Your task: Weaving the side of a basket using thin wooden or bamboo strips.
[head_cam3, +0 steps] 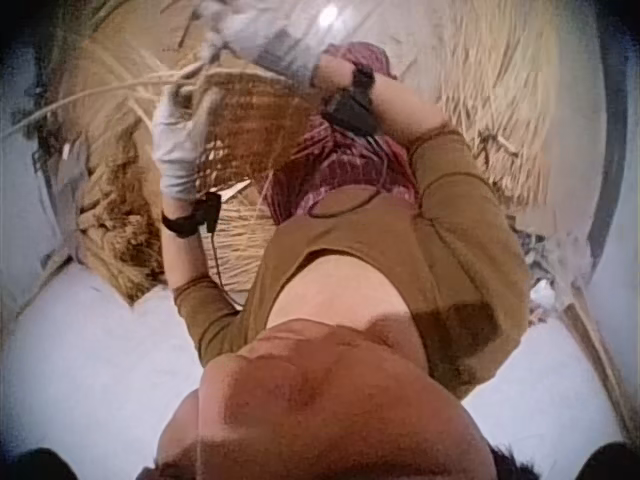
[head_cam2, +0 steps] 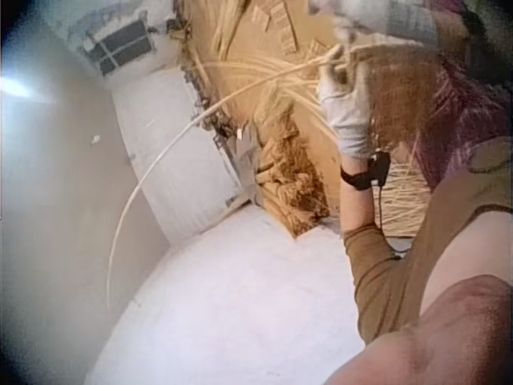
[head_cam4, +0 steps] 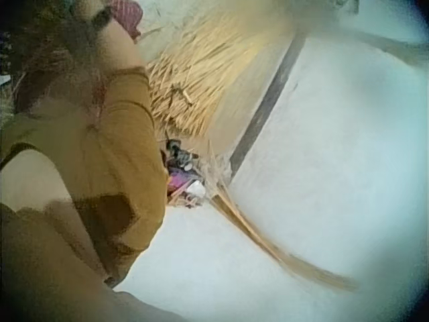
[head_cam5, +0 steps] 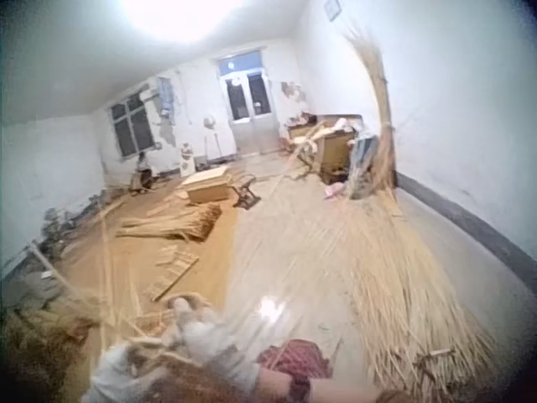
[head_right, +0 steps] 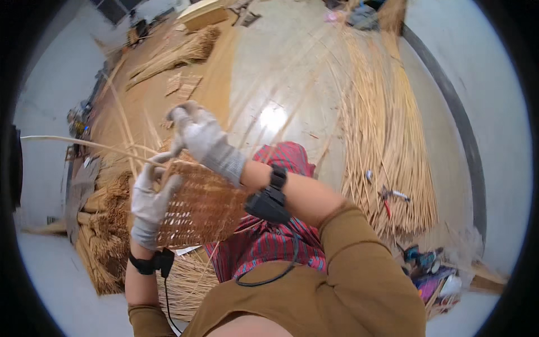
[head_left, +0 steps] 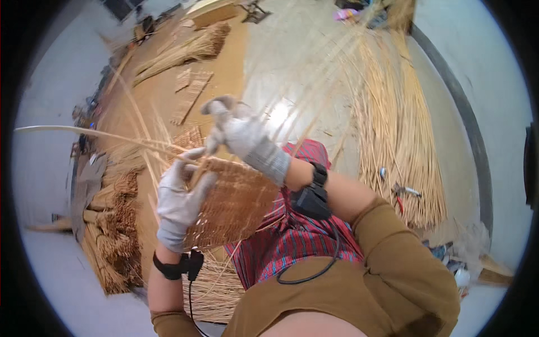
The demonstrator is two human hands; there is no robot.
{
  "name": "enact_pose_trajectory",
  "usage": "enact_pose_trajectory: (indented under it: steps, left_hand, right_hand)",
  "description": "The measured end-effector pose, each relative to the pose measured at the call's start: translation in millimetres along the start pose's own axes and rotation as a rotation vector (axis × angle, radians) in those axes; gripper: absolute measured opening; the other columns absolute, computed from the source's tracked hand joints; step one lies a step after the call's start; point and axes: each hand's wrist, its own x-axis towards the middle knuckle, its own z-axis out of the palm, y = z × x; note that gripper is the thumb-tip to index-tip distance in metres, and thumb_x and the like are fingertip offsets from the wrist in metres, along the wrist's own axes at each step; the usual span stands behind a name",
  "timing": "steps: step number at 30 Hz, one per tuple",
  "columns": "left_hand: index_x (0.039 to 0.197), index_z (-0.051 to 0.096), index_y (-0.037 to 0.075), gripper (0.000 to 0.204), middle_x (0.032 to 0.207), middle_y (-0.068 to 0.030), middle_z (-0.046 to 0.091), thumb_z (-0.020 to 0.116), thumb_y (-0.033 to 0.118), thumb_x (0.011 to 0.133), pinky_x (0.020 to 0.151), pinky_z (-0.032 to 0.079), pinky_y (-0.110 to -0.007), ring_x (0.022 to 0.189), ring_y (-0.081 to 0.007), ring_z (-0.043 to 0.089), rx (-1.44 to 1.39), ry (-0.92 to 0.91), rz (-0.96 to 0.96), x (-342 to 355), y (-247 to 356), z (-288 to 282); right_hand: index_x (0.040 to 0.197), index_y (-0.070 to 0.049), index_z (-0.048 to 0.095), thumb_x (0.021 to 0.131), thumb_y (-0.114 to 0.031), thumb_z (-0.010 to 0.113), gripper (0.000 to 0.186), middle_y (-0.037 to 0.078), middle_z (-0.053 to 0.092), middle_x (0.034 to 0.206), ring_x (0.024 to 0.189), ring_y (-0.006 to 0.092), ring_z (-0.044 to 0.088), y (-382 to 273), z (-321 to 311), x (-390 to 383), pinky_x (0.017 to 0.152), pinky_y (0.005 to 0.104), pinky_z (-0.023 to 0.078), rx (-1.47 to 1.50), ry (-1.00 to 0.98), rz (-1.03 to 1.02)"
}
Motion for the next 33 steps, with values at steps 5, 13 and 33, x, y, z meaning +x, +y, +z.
enact_pose_trajectory:
  steps: [5, 13, 33]
  left_hand:
    - [0.12, 0.061, 0.0, 0.021, 0.11, -0.0064, 0.061, 0.061, 0.01, 0.1, 0.093, 0.047, -0.028, 0.103, -0.0148, 0.057, 0.244, 0.091, 0.187, 11.6, -18.6, -5.2]
    - [0.13, 0.058, -0.003, 0.036, 0.134, -0.0115, 0.056, 0.055, 0.024, 0.105, 0.11, 0.038, -0.036, 0.125, -0.0212, 0.05, 0.231, 0.125, 0.038, 17.8, -54.2, -23.2]
    - [0.104, 0.07, -0.004, 0.037, 0.102, -0.0171, 0.072, 0.071, 0.033, 0.096, 0.087, 0.053, -0.041, 0.092, -0.0298, 0.066, 0.446, 0.225, 0.272, 21.7, -6.9, 5.8]
  right_hand:
    - [0.133, -0.006, 0.054, 0.104, -0.036, 0.051, 0.042, 0.008, 0.07, 0.109, 0.094, 0.016, 0.07, 29.9, -70.8, -50.3, 0.072, 0.0302, 0.055, -0.032, -0.234, 0.094]
    - [0.084, -0.007, 0.062, 0.082, -0.023, 0.065, 0.016, 0.017, 0.067, 0.079, 0.079, 0.0367, 0.069, 148.1, -373.9, -429.7, 0.067, 0.0461, 0.056, -1.699, -0.335, 0.687]
    - [0.127, -0.01, 0.069, 0.082, -0.024, 0.068, 0.047, 0.01, 0.066, 0.131, 0.119, 0.0298, 0.064, 250.5, -288.3, -512.5, 0.101, 0.0413, 0.05, -1.208, -0.123, 1.507]
